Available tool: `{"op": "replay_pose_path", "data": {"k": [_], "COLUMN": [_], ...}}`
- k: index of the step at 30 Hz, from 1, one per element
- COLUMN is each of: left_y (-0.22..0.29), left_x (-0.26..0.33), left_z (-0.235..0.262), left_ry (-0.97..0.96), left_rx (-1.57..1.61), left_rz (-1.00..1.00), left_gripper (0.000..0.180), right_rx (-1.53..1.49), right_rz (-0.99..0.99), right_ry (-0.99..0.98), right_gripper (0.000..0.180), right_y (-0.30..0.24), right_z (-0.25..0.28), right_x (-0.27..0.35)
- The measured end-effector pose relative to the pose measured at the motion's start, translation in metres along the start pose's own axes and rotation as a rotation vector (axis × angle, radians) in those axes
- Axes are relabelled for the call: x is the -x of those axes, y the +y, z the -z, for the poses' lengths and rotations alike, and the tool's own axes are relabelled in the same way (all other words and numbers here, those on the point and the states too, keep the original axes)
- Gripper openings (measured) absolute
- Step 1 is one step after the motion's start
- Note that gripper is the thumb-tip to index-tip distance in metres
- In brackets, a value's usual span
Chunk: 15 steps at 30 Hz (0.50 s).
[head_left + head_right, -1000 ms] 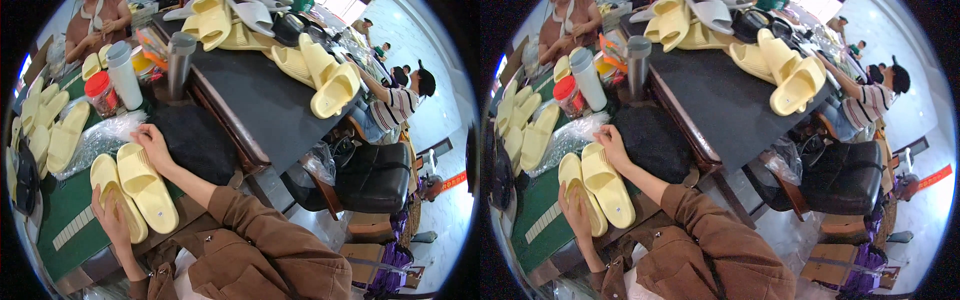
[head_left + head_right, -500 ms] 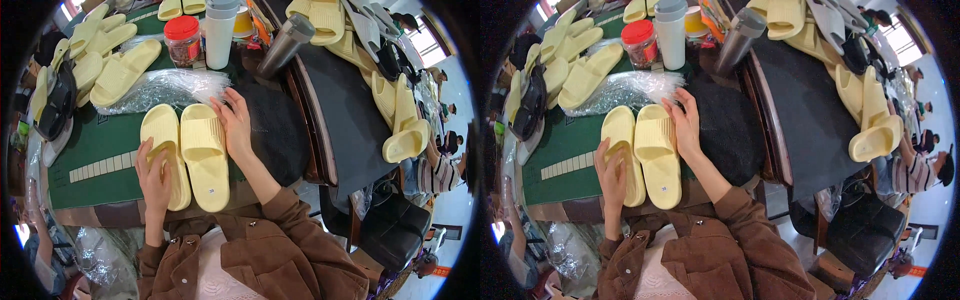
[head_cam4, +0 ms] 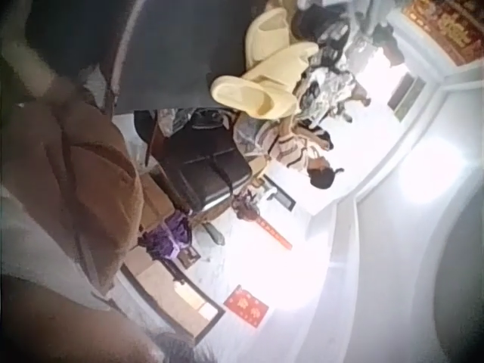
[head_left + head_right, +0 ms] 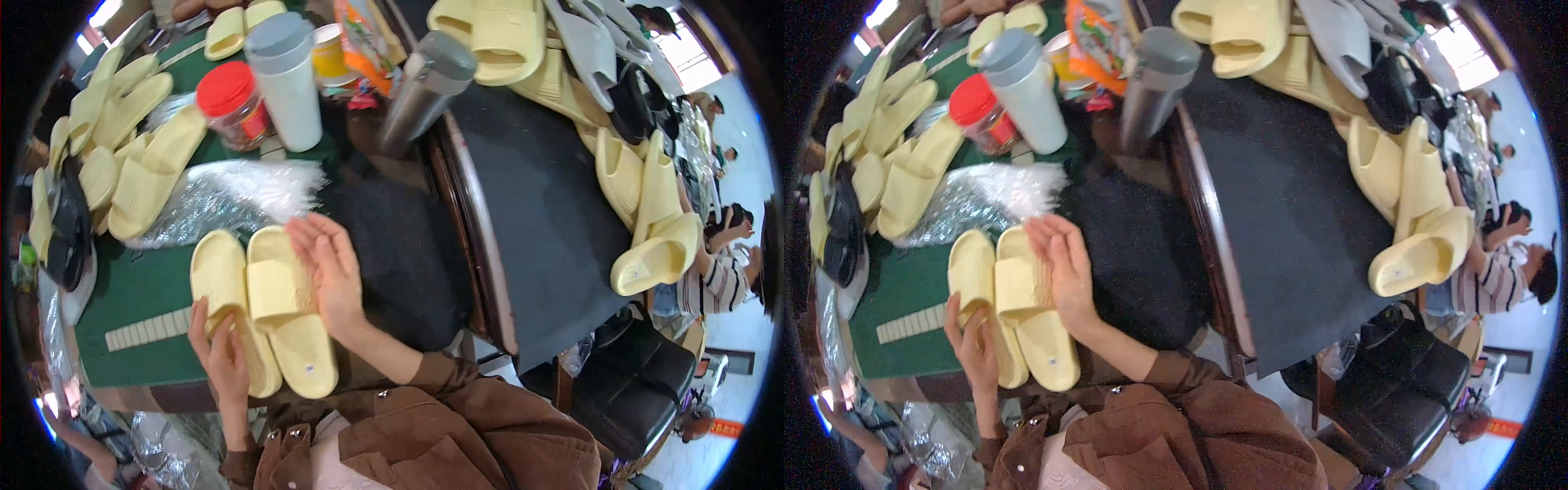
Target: Inspecting and trimming loose threads from finished sandals and slippers.
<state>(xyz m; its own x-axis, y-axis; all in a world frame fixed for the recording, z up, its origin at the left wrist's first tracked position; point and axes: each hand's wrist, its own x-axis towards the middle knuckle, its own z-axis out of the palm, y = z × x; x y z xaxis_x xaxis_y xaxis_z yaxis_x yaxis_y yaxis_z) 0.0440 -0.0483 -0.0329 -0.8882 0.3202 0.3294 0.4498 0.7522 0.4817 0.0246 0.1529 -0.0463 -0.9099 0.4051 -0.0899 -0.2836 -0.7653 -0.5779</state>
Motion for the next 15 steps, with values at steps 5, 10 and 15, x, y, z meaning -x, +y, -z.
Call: {"op": "replay_pose_path", "data": {"k": [5, 10, 15], "left_y": [-0.005, -0.007, -0.009], "left_x": [0.003, 0.003, 0.003], "left_z": [0.006, 0.001, 0.000], "left_ry": [0.007, -0.017, -0.019], "left_rx": [0.018, -0.002, -0.029], "left_rz": [0.015, 0.008, -0.020], "left_gripper": [0.028, 0.027, 0.028], "right_rx": [0.014, 0.059, 0.098], "right_rz": [-0.097, -0.142, -0.085], "right_ry": [-0.012, -0.016, -0.024], "right_gripper": [0.046, 0.045, 0.041], "right_y": [0.009, 0.003, 0.009], "right_z": [0.002, 0.007, 0.010], "right_x": [0.001, -0.003, -0.003]}}
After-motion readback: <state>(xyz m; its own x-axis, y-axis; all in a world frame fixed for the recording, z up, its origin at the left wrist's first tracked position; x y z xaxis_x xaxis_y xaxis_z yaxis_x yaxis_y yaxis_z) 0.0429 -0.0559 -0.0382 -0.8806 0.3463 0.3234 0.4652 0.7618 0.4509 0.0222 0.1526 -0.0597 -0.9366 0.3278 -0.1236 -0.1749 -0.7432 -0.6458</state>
